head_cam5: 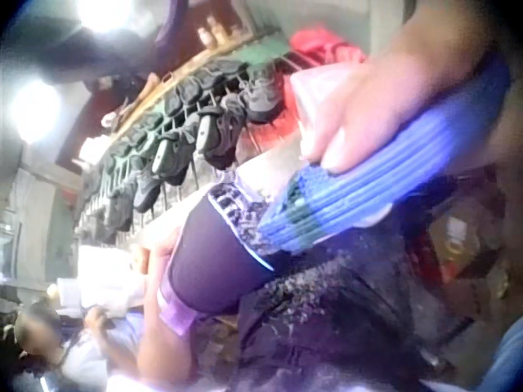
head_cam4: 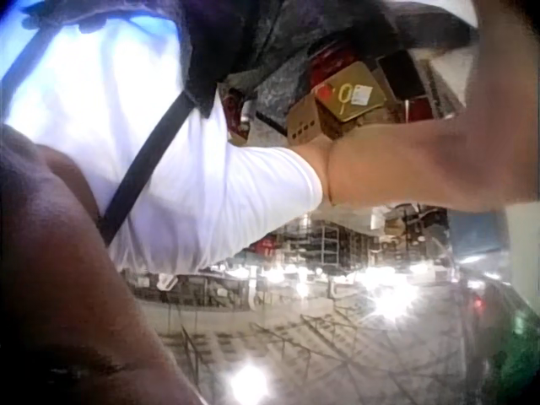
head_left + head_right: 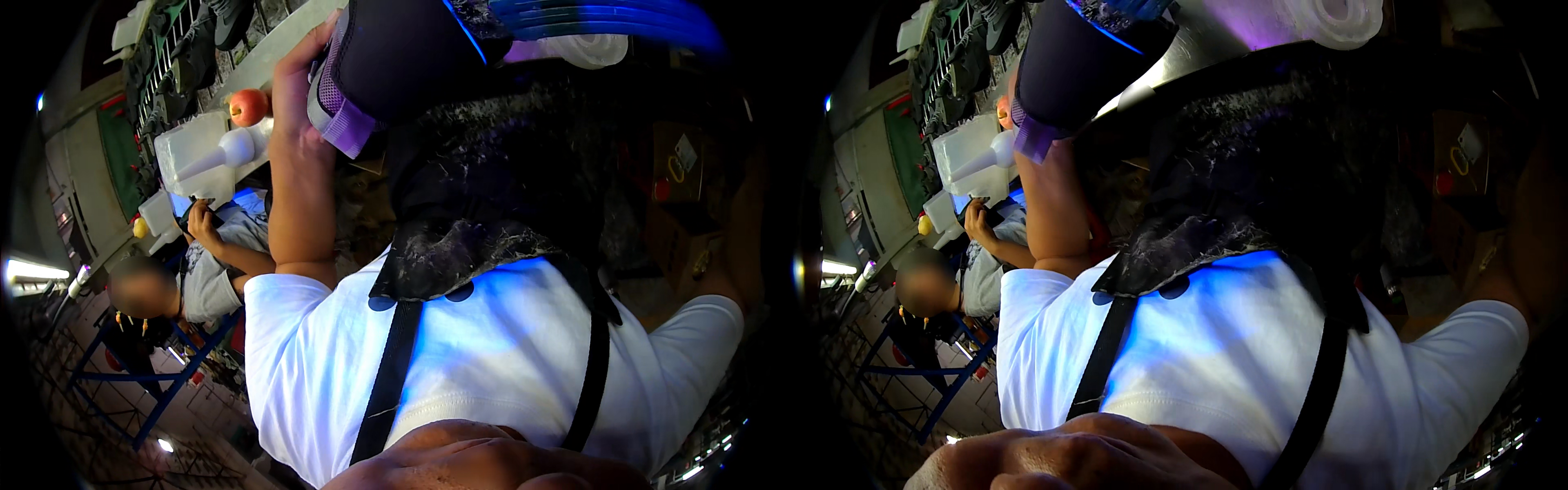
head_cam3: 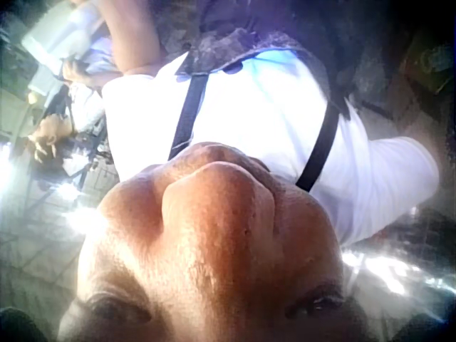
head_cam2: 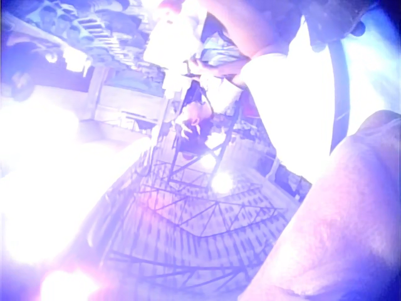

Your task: The person applies blue adhesive to the edges of shoe uppers and soles using a handheld brush, dipping it into a container of liquid before brushing the perimeter of each component.

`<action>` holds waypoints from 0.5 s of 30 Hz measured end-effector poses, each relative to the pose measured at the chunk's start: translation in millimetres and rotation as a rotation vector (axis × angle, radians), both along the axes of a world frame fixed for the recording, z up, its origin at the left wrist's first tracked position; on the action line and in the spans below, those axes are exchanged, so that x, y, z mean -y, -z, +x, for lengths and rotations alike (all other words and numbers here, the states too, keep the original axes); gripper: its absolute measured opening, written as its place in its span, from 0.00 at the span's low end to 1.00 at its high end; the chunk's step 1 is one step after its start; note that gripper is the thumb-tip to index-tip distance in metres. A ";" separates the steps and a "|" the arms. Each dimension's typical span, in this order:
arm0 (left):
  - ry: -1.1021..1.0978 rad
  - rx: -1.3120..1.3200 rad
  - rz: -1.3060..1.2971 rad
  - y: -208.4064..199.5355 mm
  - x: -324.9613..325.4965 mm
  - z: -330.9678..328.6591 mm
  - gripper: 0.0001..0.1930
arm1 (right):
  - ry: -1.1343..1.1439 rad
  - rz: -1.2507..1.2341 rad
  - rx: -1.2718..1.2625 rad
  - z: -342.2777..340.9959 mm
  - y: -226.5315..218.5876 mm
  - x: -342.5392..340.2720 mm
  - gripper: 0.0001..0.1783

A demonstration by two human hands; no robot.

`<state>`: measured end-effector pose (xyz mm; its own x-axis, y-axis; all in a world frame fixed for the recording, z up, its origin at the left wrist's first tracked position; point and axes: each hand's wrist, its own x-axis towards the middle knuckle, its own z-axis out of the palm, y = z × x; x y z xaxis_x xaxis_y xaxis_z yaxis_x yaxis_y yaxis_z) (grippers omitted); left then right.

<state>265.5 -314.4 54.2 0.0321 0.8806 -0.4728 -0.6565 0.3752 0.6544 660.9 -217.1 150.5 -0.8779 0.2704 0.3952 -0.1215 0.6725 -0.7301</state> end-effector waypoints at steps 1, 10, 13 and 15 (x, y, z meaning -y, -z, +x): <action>-0.013 0.075 -0.050 9.7 1.1 -7.0 0.28 | 0.020 0.002 -0.004 2.2 -2.6 1.9 0.15; 0.130 0.833 -0.097 -21.5 24.1 42.1 0.32 | 0.088 0.039 -0.094 6.0 -6.8 -3.7 0.13; 0.216 0.719 -0.024 -19.4 30.3 46.4 0.33 | 0.093 0.031 -0.139 5.2 -5.0 -12.7 0.13; 0.122 0.694 -0.032 -26.4 39.3 61.2 0.32 | 0.085 0.025 -0.169 0.6 -2.9 -21.4 0.12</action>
